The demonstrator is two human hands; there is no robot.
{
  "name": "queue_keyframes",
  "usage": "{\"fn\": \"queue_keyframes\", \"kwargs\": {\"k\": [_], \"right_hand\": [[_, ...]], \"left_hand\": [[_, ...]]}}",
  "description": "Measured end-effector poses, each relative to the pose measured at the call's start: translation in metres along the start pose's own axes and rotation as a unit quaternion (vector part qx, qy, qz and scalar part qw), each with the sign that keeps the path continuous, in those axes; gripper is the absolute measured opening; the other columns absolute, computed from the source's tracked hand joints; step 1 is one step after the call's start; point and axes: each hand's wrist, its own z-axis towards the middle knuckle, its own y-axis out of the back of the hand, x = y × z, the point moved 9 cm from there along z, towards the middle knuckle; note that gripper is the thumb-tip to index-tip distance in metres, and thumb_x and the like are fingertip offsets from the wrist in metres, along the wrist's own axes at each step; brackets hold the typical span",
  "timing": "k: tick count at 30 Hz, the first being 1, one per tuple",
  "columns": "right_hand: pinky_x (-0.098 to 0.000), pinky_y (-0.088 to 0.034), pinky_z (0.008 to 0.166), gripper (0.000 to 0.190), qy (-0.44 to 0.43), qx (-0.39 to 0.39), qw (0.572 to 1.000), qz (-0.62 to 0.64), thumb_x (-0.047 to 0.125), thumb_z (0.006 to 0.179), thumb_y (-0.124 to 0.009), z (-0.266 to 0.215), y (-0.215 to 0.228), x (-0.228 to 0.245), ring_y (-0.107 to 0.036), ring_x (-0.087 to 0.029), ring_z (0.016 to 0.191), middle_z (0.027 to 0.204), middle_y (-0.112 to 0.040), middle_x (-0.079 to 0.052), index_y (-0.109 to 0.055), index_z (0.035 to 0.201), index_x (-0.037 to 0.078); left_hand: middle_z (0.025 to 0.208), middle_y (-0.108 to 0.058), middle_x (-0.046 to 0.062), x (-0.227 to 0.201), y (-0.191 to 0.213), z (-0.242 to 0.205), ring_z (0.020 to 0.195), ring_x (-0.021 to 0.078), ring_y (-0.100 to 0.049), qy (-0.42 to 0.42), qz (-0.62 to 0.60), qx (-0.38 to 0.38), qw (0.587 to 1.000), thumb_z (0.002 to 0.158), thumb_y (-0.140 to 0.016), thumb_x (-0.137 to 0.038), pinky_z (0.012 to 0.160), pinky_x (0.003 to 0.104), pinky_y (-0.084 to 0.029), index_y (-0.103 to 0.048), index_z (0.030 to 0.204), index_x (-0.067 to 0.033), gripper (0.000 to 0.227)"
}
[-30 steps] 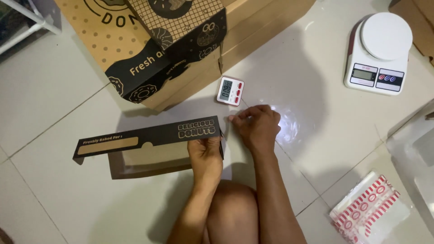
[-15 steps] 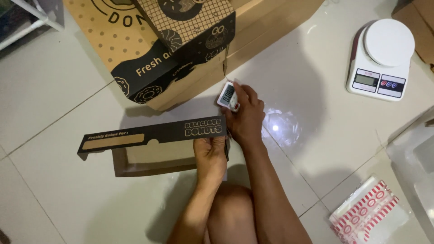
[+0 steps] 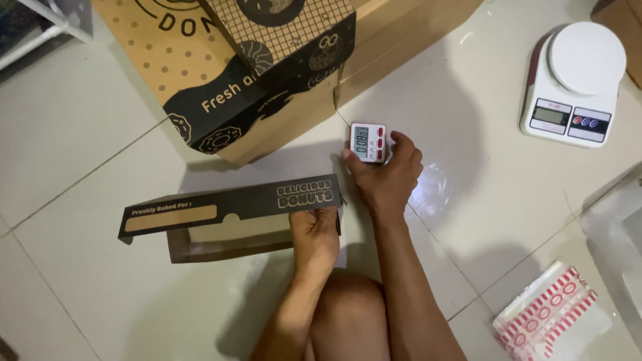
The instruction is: The person sits on the floor and folds a flat cardboard sheet into a rectangular box. They fold the side flaps, tuck tabs into slots, and secure the structure by hand. The finished box is briefly placed on a digital scale before being set aside.
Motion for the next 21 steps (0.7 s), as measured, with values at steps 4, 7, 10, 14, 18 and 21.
{"fn": "queue_keyframes", "kwargs": {"k": [4, 7, 10, 14, 18, 21], "right_hand": [[-0.0565, -0.045, 0.097, 0.085, -0.044, 0.025, 0.998, -0.025, 0.024, 0.063, -0.09, 0.003, -0.002, 0.004, -0.06, -0.04, 0.113, 0.12, -0.061, -0.018, -0.051, 0.137, 0.008], [-0.0598, -0.036, 0.103, 0.081, -0.05, 0.043, 0.998, -0.017, 0.008, 0.07, -0.08, 0.002, -0.008, -0.001, -0.051, -0.041, 0.125, 0.135, -0.057, -0.013, -0.045, 0.143, 0.011], [-0.0628, -0.03, 0.106, 0.072, -0.024, 0.048, 0.999, -0.004, -0.003, 0.078, -0.063, 0.003, -0.012, -0.005, -0.043, -0.042, 0.132, 0.143, -0.053, -0.012, -0.042, 0.146, 0.013], [-0.0604, -0.043, 0.101, 0.061, -0.005, -0.039, 0.998, 0.038, 0.002, 0.084, -0.069, 0.004, 0.003, -0.012, -0.055, -0.048, 0.119, 0.13, -0.056, -0.023, -0.045, 0.141, 0.006], [-0.0447, -0.056, 0.085, 0.045, -0.072, -0.078, 0.994, 0.041, 0.012, 0.085, -0.075, 0.009, -0.001, -0.045, -0.068, -0.031, 0.097, 0.1, -0.064, -0.009, -0.055, 0.125, 0.013], [-0.0445, -0.055, 0.076, 0.024, -0.044, -0.088, 0.994, 0.046, 0.01, 0.086, -0.07, 0.009, 0.001, -0.041, -0.07, -0.03, 0.087, 0.088, -0.068, -0.008, -0.059, 0.107, 0.014]], "left_hand": [[0.13, -0.062, 0.019, 0.003, 0.002, 0.0, 0.121, 0.0284, -0.054, -0.01, 0.014, -0.008, 1.0, 0.095, -0.055, -0.001, 0.104, 0.039, -0.047, -0.055, 0.135, 0.0043, 0.04], [0.127, -0.065, 0.017, 0.009, 0.009, -0.006, 0.117, 0.0249, -0.058, 0.0, 0.009, -0.022, 1.0, 0.092, -0.058, 0.002, 0.101, 0.038, -0.049, -0.057, 0.133, 0.003, 0.041], [0.125, -0.066, 0.016, 0.015, 0.014, -0.008, 0.116, 0.0245, -0.058, 0.004, 0.018, -0.023, 1.0, 0.092, -0.059, 0.001, 0.1, 0.038, -0.049, -0.058, 0.133, 0.0026, 0.041], [0.122, -0.068, 0.015, 0.012, 0.011, -0.003, 0.114, 0.0226, -0.06, -0.004, 0.044, -0.024, 0.999, 0.091, -0.061, 0.0, 0.098, 0.038, -0.051, -0.059, 0.132, 0.0023, 0.041], [0.123, -0.067, 0.016, 0.008, 0.008, -0.004, 0.116, 0.0265, -0.059, 0.017, 0.046, -0.027, 0.998, 0.089, -0.064, 0.0, 0.1, 0.04, -0.049, -0.06, 0.131, 0.0012, 0.042], [0.118, -0.067, 0.015, 0.002, -0.001, -0.009, 0.116, 0.025, -0.055, 0.039, 0.002, -0.029, 0.999, 0.092, -0.06, -0.002, 0.106, 0.038, -0.045, -0.06, 0.131, 0.0022, 0.039]]}}
